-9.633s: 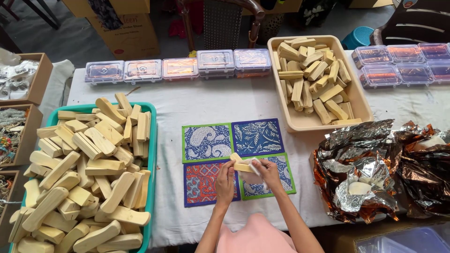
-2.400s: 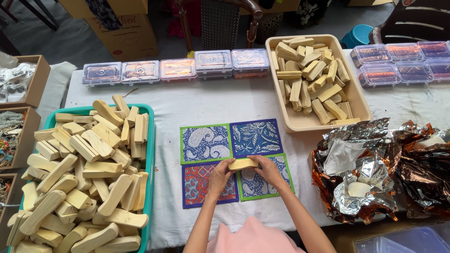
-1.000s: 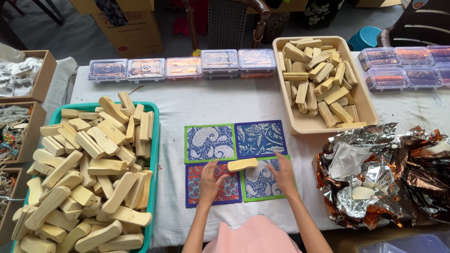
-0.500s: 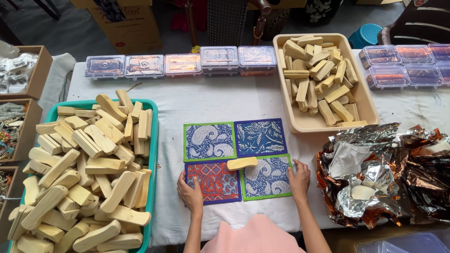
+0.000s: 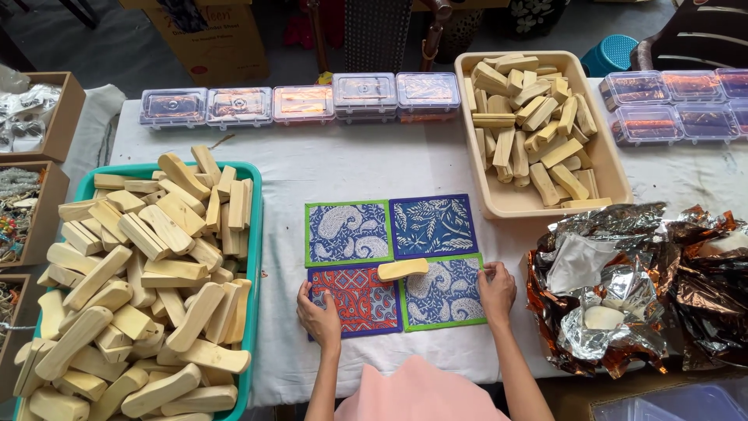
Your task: The person wraps wooden items in copper foil and places them into small plastic containers. They wipe the containers with a white cloth and arrange them on the table. The person also wipes a wooden item with a cloth before wrapping it in foil.
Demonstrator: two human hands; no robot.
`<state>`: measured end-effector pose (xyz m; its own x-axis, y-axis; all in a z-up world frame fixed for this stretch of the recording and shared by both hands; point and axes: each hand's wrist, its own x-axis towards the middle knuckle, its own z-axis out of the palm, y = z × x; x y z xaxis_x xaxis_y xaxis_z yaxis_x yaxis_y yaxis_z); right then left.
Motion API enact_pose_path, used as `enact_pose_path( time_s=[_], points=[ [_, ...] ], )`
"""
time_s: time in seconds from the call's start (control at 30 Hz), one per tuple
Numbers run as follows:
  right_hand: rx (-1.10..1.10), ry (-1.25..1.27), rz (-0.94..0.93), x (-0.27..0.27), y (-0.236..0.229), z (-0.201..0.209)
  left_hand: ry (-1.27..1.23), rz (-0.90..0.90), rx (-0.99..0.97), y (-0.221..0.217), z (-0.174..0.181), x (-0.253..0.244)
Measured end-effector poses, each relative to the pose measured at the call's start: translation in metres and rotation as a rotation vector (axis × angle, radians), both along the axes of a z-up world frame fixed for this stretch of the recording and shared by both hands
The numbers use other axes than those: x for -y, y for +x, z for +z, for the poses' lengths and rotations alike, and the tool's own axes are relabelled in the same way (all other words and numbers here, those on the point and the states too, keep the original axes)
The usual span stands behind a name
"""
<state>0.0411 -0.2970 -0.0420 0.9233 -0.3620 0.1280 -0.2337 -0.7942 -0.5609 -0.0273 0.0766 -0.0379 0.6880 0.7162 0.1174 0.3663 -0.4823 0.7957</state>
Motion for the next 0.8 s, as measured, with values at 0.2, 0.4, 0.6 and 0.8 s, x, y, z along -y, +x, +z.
enact_pose_path(
  time_s=[0.2, 0.4, 0.6, 0.8],
  points=[
    [-0.022, 0.012, -0.016, 0.003, 0.0, -0.008, 0.027, 0.008, -0.033, 0.002, 0.003, 0.005],
    [-0.087, -0.106, 0.133, -0.013, 0.004, 0.022, 0.039, -0.007, -0.029, 0.005, -0.001, 0.006],
    [0.088, 0.056, 0.596, -0.091, 0.011, 0.083, 0.117, -0.502, 0.094, 0.03, 0.058, 0.051],
    [-0.081, 0.073, 0.794, -0.112, 0.029, 0.068, 0.225, -0.853, -0.012, 0.057, 0.05, 0.065]
  ],
)
